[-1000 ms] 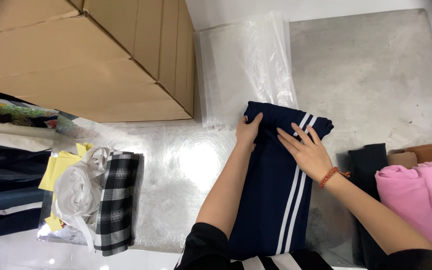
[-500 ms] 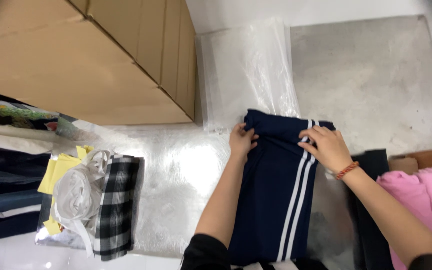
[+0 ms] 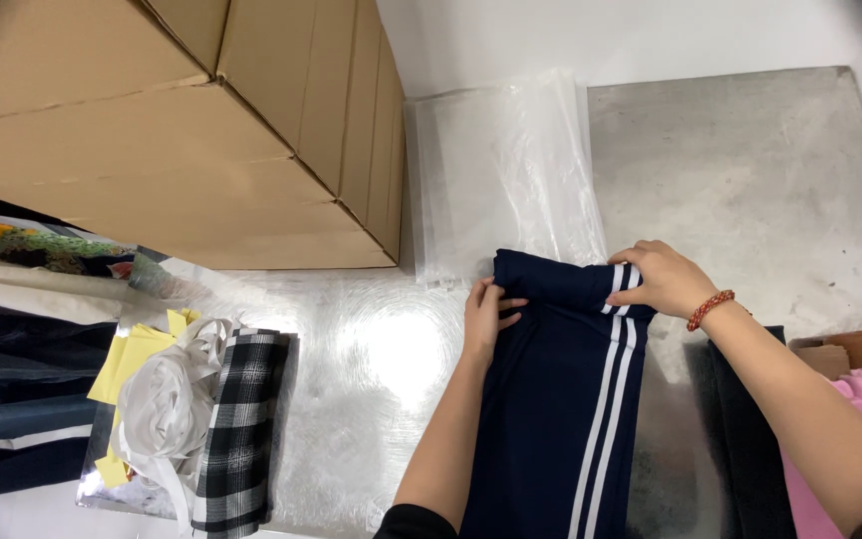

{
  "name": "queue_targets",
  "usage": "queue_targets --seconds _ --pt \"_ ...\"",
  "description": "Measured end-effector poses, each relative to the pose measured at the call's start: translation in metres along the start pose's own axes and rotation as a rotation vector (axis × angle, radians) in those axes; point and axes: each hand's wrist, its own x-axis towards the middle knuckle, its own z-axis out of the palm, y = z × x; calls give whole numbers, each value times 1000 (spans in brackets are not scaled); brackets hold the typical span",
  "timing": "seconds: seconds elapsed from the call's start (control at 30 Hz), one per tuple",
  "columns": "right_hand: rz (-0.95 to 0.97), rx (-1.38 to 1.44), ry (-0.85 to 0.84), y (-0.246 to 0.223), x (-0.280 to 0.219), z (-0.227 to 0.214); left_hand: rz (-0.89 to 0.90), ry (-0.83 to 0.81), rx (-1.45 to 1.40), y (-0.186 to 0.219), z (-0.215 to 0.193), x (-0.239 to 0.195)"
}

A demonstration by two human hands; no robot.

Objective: The person takes a black and white checkered skirt from a hanger, folds it neatly on a metal table, and places it aside. They then take a pair of navy blue track pants, fold them, and place them on top of the skirt. Finally, the person places a folded pink garment into a clear plastic bag and seals it.

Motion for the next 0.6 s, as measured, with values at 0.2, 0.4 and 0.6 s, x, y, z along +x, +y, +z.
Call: queue_targets --seconds 0.2,0.4,0.6 --pt "-147 -195 217 23 -17 47 -65 -10 186 13 0 0" --pt "-265 -391 592 33 -48 115 217 -45 529 -21 -32 14" --pt "-245 -430 700 6 -100 157 244 -3 1128 24 -45 -53"
